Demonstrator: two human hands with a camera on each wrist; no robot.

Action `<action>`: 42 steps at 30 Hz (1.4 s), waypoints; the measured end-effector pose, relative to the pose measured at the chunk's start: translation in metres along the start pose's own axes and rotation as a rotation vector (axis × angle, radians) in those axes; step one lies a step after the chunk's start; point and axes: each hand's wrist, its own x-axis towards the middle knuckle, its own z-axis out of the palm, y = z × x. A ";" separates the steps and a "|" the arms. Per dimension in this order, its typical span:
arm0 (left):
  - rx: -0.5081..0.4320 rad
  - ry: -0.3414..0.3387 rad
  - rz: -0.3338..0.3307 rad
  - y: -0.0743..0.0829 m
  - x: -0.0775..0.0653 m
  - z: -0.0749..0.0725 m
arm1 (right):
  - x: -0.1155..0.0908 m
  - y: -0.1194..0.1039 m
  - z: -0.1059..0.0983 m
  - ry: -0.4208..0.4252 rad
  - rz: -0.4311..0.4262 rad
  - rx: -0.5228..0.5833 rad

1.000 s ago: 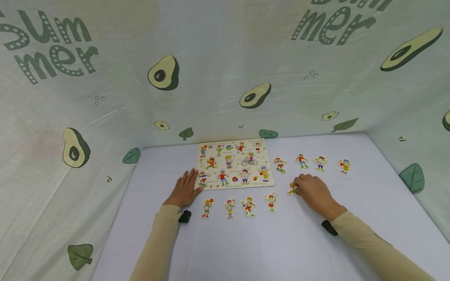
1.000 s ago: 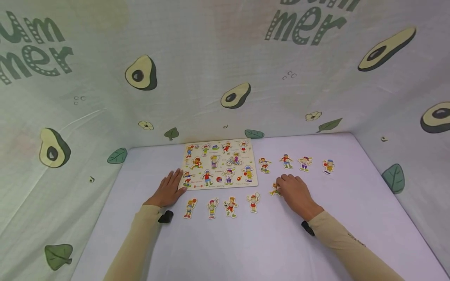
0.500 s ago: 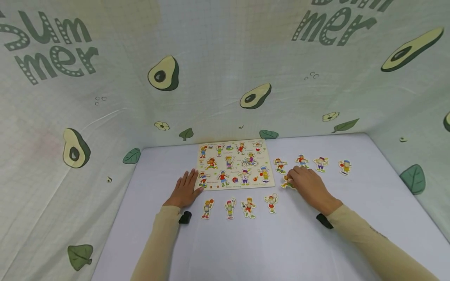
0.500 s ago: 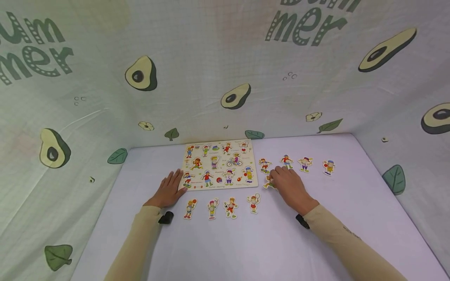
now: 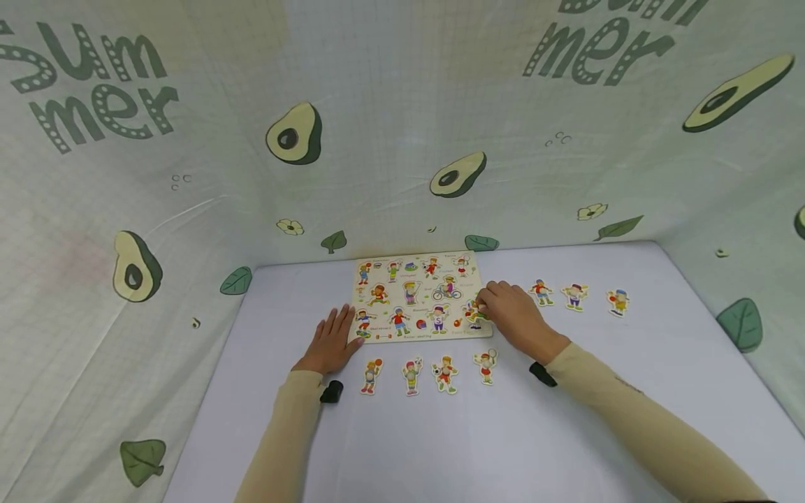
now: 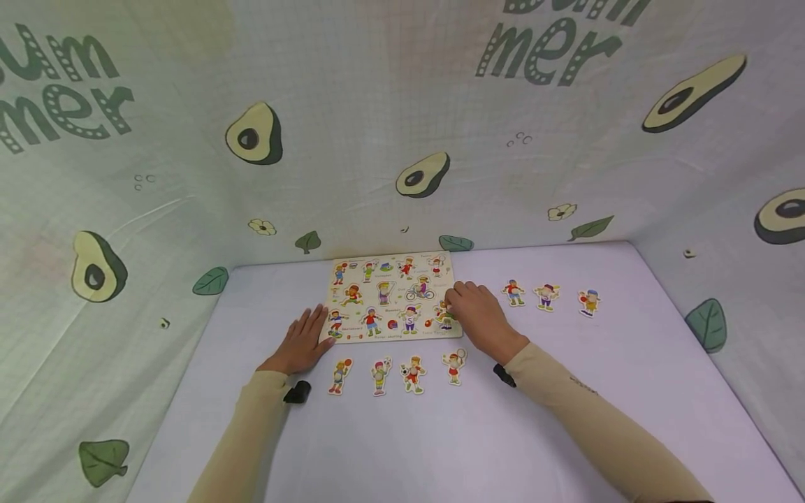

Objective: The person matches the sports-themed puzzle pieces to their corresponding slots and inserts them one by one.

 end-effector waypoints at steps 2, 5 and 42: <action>-0.002 0.004 -0.001 0.000 0.000 0.000 | 0.009 -0.005 0.003 0.008 -0.014 0.003; -0.004 0.015 0.003 -0.001 0.001 0.000 | 0.021 -0.011 0.007 0.017 -0.028 0.013; 0.029 -0.001 -0.013 -0.005 0.006 0.004 | 0.126 -0.087 0.065 -0.068 -0.096 0.085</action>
